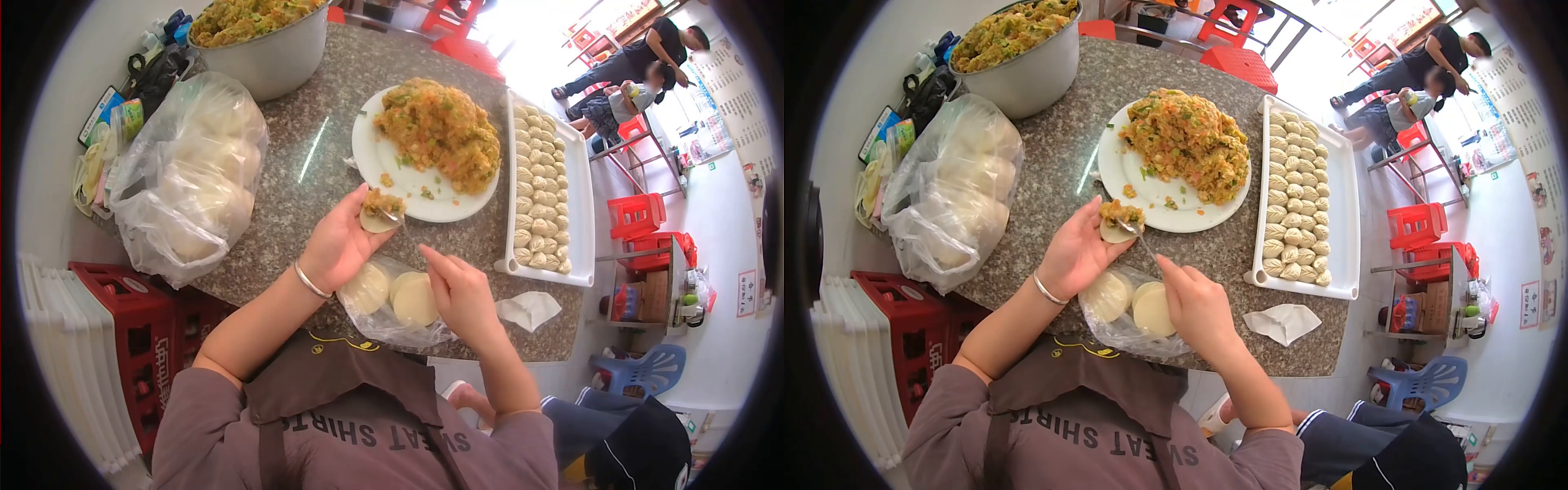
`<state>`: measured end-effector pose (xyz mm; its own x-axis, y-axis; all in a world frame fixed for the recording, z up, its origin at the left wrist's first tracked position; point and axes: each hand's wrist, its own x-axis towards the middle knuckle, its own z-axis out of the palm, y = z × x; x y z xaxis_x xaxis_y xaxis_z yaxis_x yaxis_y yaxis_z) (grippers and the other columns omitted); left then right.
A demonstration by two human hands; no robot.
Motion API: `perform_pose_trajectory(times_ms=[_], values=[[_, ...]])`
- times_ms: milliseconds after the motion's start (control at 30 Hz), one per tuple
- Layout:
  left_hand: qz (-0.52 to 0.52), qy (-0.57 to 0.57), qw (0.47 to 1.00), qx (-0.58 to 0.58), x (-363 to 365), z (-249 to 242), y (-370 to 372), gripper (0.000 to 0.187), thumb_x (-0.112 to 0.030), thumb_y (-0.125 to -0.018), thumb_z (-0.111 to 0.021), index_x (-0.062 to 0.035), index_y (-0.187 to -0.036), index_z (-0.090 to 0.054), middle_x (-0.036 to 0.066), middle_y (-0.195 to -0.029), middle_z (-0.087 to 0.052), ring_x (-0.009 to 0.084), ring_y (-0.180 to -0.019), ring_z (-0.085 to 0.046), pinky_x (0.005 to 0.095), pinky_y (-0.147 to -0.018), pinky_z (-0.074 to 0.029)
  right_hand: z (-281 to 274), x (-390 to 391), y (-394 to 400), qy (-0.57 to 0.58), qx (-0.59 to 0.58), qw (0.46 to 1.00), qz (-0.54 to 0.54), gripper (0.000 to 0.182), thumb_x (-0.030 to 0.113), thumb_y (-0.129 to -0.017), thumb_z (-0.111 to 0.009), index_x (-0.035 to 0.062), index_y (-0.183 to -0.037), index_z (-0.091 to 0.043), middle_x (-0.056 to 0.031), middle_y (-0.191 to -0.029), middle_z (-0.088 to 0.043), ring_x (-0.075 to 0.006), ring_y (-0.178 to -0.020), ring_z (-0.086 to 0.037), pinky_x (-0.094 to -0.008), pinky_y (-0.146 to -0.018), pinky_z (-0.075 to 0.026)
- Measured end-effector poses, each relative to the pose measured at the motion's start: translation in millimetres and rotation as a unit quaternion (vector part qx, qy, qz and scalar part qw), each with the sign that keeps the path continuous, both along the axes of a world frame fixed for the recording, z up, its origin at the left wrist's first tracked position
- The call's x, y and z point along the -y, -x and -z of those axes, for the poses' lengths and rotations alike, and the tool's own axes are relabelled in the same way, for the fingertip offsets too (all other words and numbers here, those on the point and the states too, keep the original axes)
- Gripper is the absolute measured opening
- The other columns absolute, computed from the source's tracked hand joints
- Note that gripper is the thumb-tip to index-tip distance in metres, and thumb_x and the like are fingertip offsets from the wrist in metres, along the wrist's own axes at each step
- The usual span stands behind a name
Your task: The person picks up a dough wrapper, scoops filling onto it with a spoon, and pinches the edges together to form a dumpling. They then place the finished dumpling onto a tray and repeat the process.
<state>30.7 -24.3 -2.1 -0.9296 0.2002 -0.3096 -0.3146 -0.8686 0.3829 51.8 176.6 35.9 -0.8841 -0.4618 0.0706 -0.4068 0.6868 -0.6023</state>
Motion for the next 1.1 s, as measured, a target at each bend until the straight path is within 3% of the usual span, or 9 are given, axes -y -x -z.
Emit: perform_pose_trajectory(times_ms=[100, 133, 167, 233, 267, 400, 467, 600, 1100], values=[[-0.011, 0.006, 1.0, 0.017, 3, -1, -8, 0.044, -0.032, -0.1, -0.04, 0.0008, -0.129, -0.041, 0.014, -0.127, -0.051, 0.0244, -0.117, -0.052, 0.0377, -0.101, -0.044, 6, -6, 3, 0.101, 0.016, 0.995, 0.012, 0.028, 0.003, -0.086, -0.055, 0.0019, -0.113, -0.062, -0.0188, -0.078, -0.062, -0.029, -0.067, -0.063, -0.0359, -0.063, -0.05], [-0.02, 0.015, 0.999, 0.021, 5, -3, -10, 0.043, -0.031, -0.1, -0.04, 0.0006, -0.129, -0.041, 0.013, -0.126, -0.052, 0.0241, -0.117, -0.053, 0.0377, -0.1, -0.044, 0, -7, 4, 0.149, 0.07, 0.986, 0.035, 0.03, 0.004, -0.09, -0.054, -0.0014, -0.12, -0.058, -0.0045, -0.066, -0.054, -0.0092, -0.06, -0.051, -0.0244, -0.055, -0.043], [-0.019, 0.015, 0.999, 0.021, 5, -5, -11, 0.043, -0.031, -0.1, -0.04, 0.0006, -0.129, -0.041, 0.013, -0.126, -0.052, 0.0241, -0.117, -0.053, 0.0377, -0.1, -0.044, -1, -11, 5, 0.149, 0.07, 0.986, 0.036, 0.03, 0.004, -0.09, -0.054, -0.0014, -0.12, -0.058, -0.0045, -0.066, -0.054, -0.0092, -0.06, -0.051, -0.0244, -0.055, -0.043], [-0.039, 0.015, 0.999, -0.001, 6, -10, -13, 0.039, -0.029, -0.1, -0.039, -0.0024, -0.128, -0.043, 0.011, -0.126, -0.052, 0.0205, -0.117, -0.052, 0.0376, -0.098, -0.044, -2, -18, 7, 0.257, 0.266, 0.927, 0.062, 0.029, 0.004, -0.092, -0.051, -0.0037, -0.119, -0.058, 0.0003, -0.065, -0.052, -0.0055, -0.059, -0.047, -0.0208, -0.053, -0.039], [-0.039, 0.015, 0.999, -0.001, 5, -12, -11, 0.039, -0.029, -0.1, -0.039, -0.0024, -0.128, -0.043, 0.011, -0.126, -0.052, 0.0205, -0.117, -0.052, 0.0376, -0.098, -0.044, -2, -16, 9, 0.227, 0.254, 0.939, 0.041, 0.029, 0.004, -0.094, -0.049, -0.0051, -0.12, -0.057, 0.0034, -0.065, -0.052, -0.0041, -0.057, -0.043, -0.0191, -0.052, -0.037], [-0.002, 0.015, 0.998, -0.06, -1, -21, 7, 0.043, -0.033, -0.101, -0.037, -0.0001, -0.129, -0.041, 0.012, -0.126, -0.051, 0.022, -0.117, -0.052, 0.0375, -0.099, -0.045, -2, -12, 17, 0.209, 0.169, 0.962, 0.048, 0.028, 0.004, -0.092, -0.052, -0.0027, -0.118, -0.059, 0.0025, -0.064, -0.051, -0.0043, -0.056, -0.043, -0.0214, -0.051, -0.037], [0.01, 0.017, 0.997, -0.077, -2, -26, 16, 0.042, -0.032, -0.101, -0.037, -0.0005, -0.129, -0.041, 0.012, -0.128, -0.05, 0.0202, -0.118, -0.051, 0.0369, -0.101, -0.043, -15, -10, 20, 0.122, -0.033, 0.99, 0.063, 0.029, 0.005, -0.086, -0.059, 0.0049, -0.115, -0.063, -0.0057, -0.065, -0.054, -0.014, -0.054, -0.05, -0.028, -0.054, -0.043], [0.037, 0.049, 0.995, -0.08, -8, -35, 33, 0.042, -0.032, -0.101, -0.038, -0.0009, -0.129, -0.041, 0.01, -0.125, -0.051, 0.0194, -0.116, -0.052, 0.0353, -0.101, -0.043, -9, -19, 31, 0.011, -0.135, 0.989, 0.053, 0.028, 0.005, -0.081, -0.064, 0.0112, -0.108, -0.067, -0.0058, -0.067, -0.057, -0.0207, -0.051, -0.053, -0.0319, -0.049, -0.043], [0.011, 0.065, 0.996, -0.067, -4, -17, 48, 0.043, -0.031, -0.098, -0.046, 0.0014, -0.126, -0.043, 0.01, -0.123, -0.052, 0.0196, -0.114, -0.053, 0.0363, -0.097, -0.047, -10, -9, 39, 0.007, -0.125, 0.991, 0.056, 0.025, 0.005, -0.082, -0.063, 0.009, -0.106, -0.068, -0.0074, -0.07, -0.06, -0.0242, -0.056, -0.059, -0.0336, -0.052, -0.046]])
